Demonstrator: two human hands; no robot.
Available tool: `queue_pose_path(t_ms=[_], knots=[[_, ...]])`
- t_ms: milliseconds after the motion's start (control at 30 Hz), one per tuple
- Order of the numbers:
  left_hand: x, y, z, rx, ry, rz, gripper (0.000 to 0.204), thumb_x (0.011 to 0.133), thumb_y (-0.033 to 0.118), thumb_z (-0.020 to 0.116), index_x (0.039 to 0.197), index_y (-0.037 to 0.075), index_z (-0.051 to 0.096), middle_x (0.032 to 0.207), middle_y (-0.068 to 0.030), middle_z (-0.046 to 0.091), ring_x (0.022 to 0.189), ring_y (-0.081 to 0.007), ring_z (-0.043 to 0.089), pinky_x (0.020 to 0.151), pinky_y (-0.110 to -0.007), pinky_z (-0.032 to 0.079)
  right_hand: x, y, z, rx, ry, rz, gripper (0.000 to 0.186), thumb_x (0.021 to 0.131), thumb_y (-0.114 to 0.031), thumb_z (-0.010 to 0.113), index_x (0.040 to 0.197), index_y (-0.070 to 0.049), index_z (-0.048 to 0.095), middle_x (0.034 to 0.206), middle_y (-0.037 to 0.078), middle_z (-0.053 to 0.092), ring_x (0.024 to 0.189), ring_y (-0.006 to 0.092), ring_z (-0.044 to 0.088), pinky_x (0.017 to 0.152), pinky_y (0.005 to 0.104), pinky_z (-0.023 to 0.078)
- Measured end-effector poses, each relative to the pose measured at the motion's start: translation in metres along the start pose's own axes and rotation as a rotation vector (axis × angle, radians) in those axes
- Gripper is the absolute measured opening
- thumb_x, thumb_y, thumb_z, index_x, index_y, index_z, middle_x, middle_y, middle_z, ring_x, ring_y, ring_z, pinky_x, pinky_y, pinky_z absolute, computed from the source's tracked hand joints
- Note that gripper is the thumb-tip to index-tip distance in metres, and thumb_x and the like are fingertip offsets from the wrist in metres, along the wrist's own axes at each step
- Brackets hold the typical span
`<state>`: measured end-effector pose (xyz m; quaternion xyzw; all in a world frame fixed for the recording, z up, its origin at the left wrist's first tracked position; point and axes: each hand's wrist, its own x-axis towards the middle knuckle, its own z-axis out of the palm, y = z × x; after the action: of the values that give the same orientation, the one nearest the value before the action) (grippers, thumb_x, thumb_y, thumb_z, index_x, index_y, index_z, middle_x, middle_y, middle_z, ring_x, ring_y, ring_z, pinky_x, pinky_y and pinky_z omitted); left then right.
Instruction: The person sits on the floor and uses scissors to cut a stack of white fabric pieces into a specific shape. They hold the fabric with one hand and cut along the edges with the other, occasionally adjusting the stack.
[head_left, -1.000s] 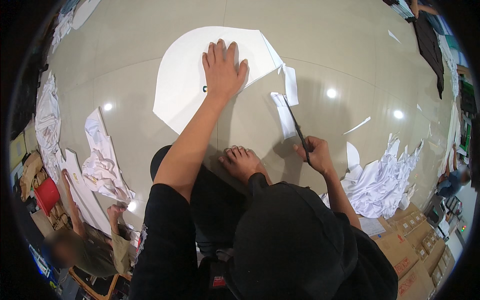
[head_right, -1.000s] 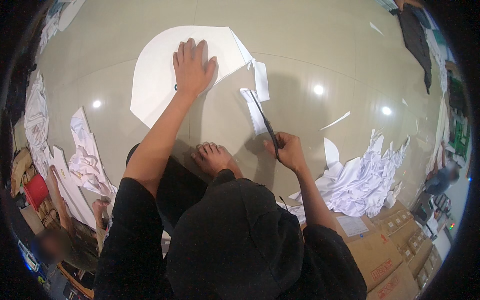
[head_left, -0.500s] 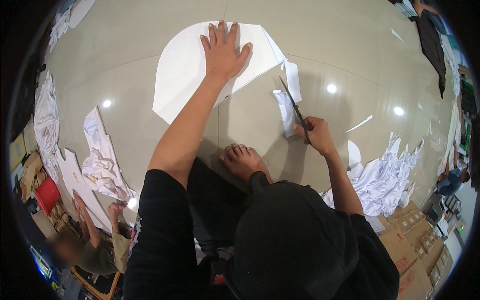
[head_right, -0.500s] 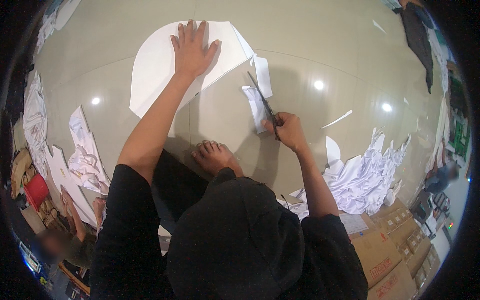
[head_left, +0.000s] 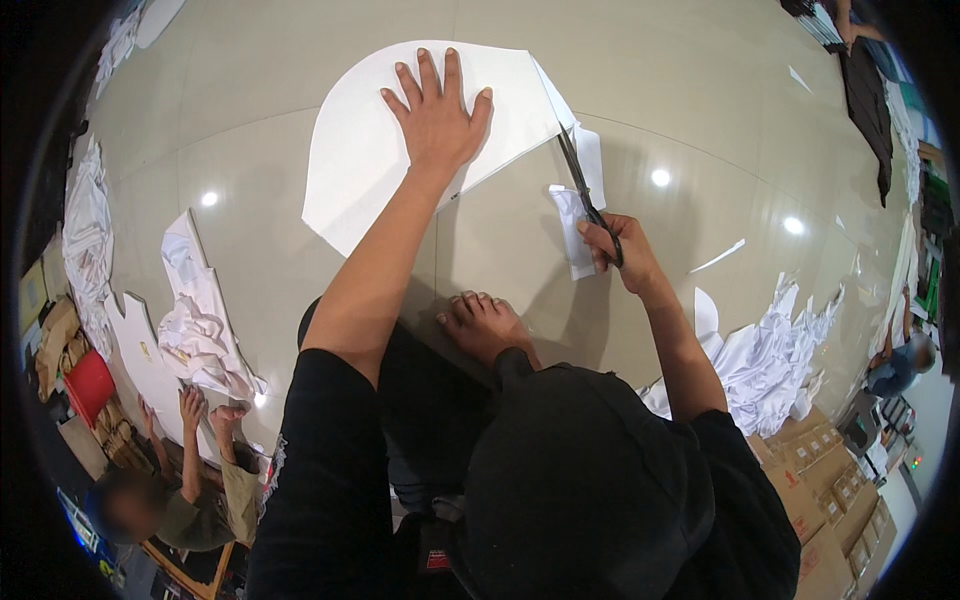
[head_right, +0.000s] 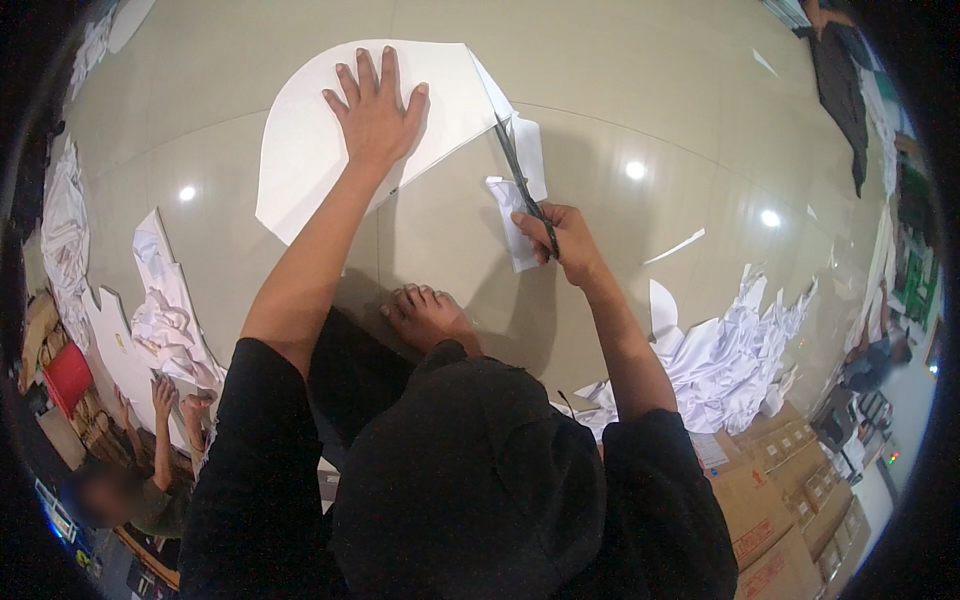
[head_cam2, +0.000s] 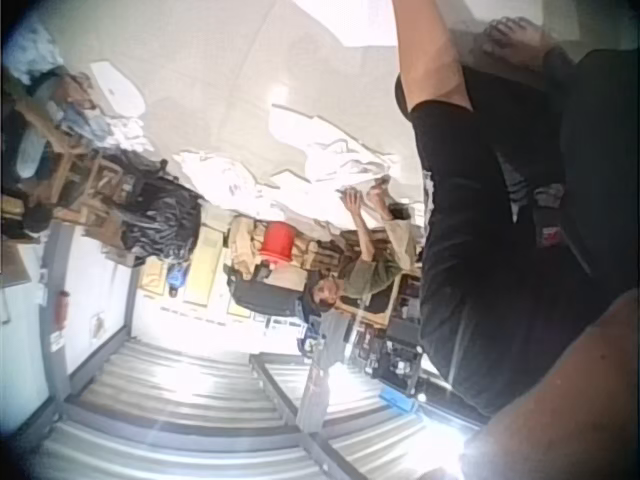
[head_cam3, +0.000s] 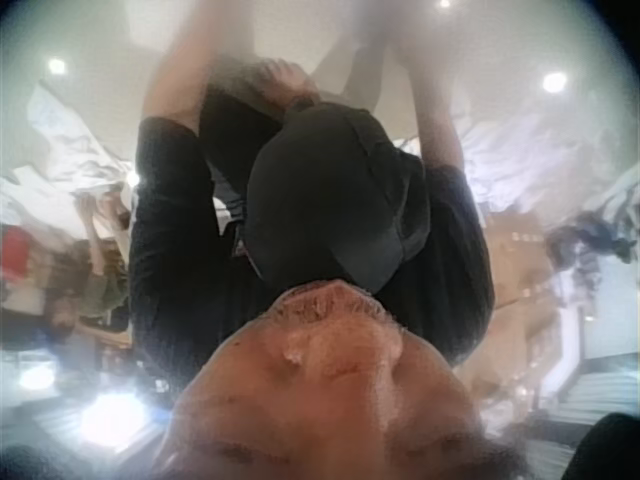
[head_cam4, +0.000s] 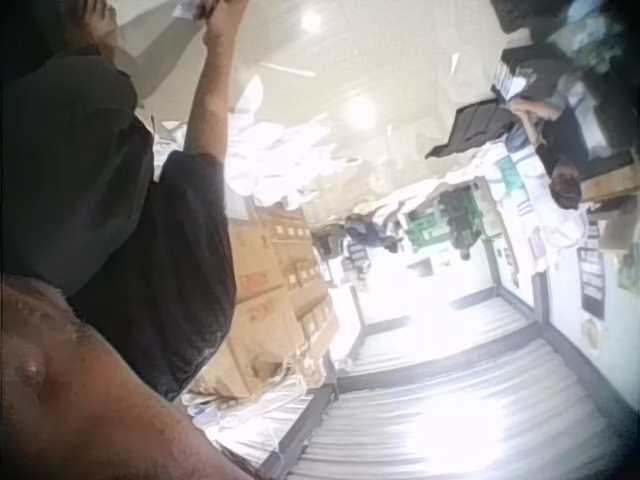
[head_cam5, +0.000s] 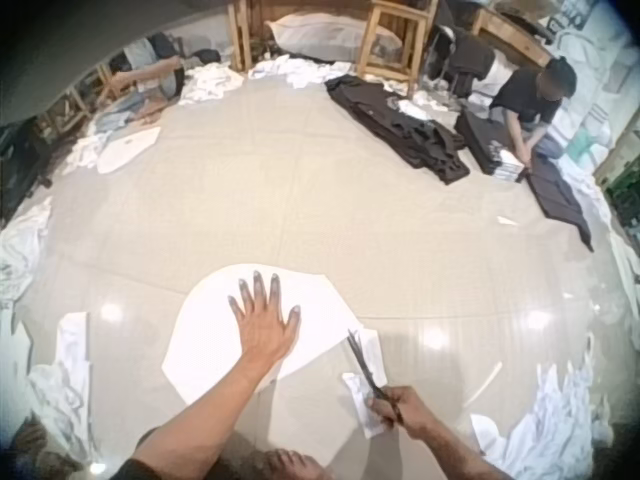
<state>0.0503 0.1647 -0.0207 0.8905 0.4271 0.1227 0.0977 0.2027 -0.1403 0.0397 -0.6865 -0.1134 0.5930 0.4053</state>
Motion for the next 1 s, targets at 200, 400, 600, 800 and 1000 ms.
queue_pose_path(t_ms=[200,400,600,800,1000], knots=[[-0.001,0.001,-0.002,0.027,-0.013,-0.011,0.085,0.109,0.061,0.045,0.176,0.011,0.031,0.182,-0.0277,0.021,0.167,-0.0582,0.008,0.129,-0.079,0.003,0.010,-0.012,0.011,0.008,0.061,-0.011,0.034,0.099,-0.032,0.084,0.086,-0.005,0.067,0.064,-0.002,0.059,0.050,0.0084,0.054,0.048,0.0265,0.041],[0.000,-0.002,0.001,0.019,0.006,0.009,0.086,0.109,0.062,0.045,0.176,0.010,0.030,0.181,-0.0297,0.021,0.166,-0.0589,0.007,0.128,-0.080,0.003,0.014,-0.019,0.010,-0.009,0.073,-0.003,0.033,0.098,-0.031,0.084,0.088,-0.004,0.068,0.065,-0.002,0.059,0.050,0.0078,0.054,0.048,0.0266,0.041],[0.001,-0.011,0.002,0.080,0.036,-0.018,0.087,0.108,0.065,0.049,0.175,0.012,0.032,0.180,-0.0312,0.022,0.163,-0.0630,0.012,0.125,-0.083,0.008,0.014,-0.016,0.005,-0.018,0.065,0.019,0.033,0.098,-0.030,0.084,0.088,-0.003,0.068,0.066,-0.001,0.060,0.051,0.0082,0.055,0.048,0.0268,0.042],[0.000,-0.013,-0.001,0.043,0.033,-0.021,0.088,0.108,0.065,0.049,0.175,0.009,0.032,0.179,-0.0324,0.022,0.163,-0.0635,0.014,0.125,-0.083,0.009,0.016,-0.011,0.004,-0.033,0.067,0.008,0.041,0.094,-0.038,0.088,0.088,-0.002,0.070,0.065,0.001,0.060,0.051,0.0099,0.056,0.048,0.0274,0.043],[-0.019,-0.034,-0.019,0.043,0.012,-0.231,0.093,0.106,0.064,0.052,0.175,0.006,0.030,0.180,-0.0333,0.019,0.164,-0.0631,0.008,0.127,-0.080,0.003,0.014,-0.012,0.004,-0.031,0.070,0.007,0.040,0.095,-0.037,0.087,0.086,-0.003,0.069,0.066,0.001,0.060,0.053,0.0100,0.055,0.049,0.0279,0.043]])
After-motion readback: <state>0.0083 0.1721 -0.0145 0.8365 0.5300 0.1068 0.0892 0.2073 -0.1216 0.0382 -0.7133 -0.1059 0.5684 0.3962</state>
